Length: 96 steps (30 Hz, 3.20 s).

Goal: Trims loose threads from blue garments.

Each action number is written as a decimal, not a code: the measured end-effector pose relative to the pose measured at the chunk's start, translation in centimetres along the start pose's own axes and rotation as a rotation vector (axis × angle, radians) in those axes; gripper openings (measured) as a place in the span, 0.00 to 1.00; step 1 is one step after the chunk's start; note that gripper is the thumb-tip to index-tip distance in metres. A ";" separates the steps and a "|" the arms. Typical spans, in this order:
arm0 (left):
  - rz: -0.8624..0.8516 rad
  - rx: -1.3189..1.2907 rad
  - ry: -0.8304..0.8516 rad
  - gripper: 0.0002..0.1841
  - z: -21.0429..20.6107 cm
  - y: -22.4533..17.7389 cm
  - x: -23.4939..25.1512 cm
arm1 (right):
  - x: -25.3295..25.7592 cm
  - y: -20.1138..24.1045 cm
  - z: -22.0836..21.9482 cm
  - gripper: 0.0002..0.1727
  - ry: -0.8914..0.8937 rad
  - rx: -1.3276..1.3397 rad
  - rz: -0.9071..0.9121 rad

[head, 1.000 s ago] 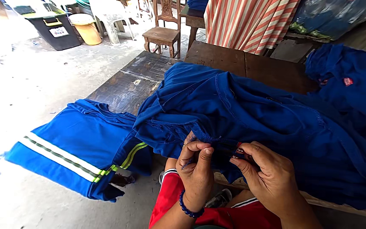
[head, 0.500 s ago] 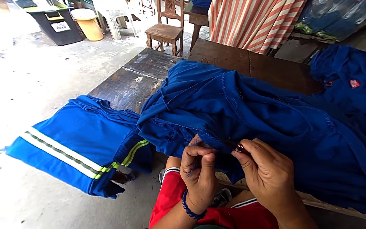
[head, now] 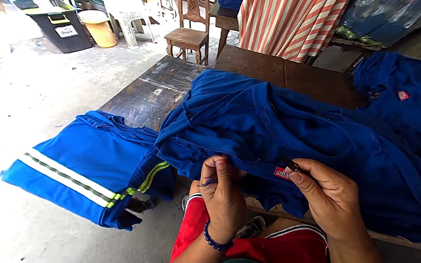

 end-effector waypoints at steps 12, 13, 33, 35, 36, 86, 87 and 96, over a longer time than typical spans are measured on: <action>0.185 -0.047 -0.011 0.37 -0.8 1.5 -0.5 | 0.5 -1.7 -1.4 0.13 0.200 0.087 -0.138; 0.195 -0.054 -0.013 0.37 -0.7 1.6 -0.5 | 0.5 -1.7 -1.4 0.13 0.196 0.057 -0.134; 0.068 -0.046 0.069 0.35 -0.8 0.6 -0.6 | 0.8 -1.3 -2.5 0.15 0.218 -0.004 -0.066; 0.056 -0.068 0.086 0.33 -0.8 0.5 -0.8 | 0.8 -1.1 -2.4 0.15 0.215 0.014 -0.054; 0.047 -0.092 0.091 0.29 -0.8 0.4 -0.8 | 0.9 -1.1 -2.2 0.15 0.201 0.033 -0.046; 0.033 0.262 0.562 0.06 -2.1 -1.5 3.4 | 1.0 3.9 -1.2 0.19 -0.051 -0.493 0.138; 0.007 0.287 0.577 0.06 -2.2 -1.7 3.3 | 0.9 4.3 -1.7 0.20 -0.054 -0.549 0.165; -0.203 0.528 0.665 0.09 -2.8 -3.2 2.6 | 0.9 5.6 -3.0 0.17 -0.115 -0.728 0.255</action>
Point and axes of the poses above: each hand's wrist, its own x-axis towards the middle knuckle, its own z-axis out of the back of the hand, y = z × x, the point moved 10 cm from there along x, towards the middle knuckle, and after that the axes turned 5 degrees about -z, right-handed, at the moved point
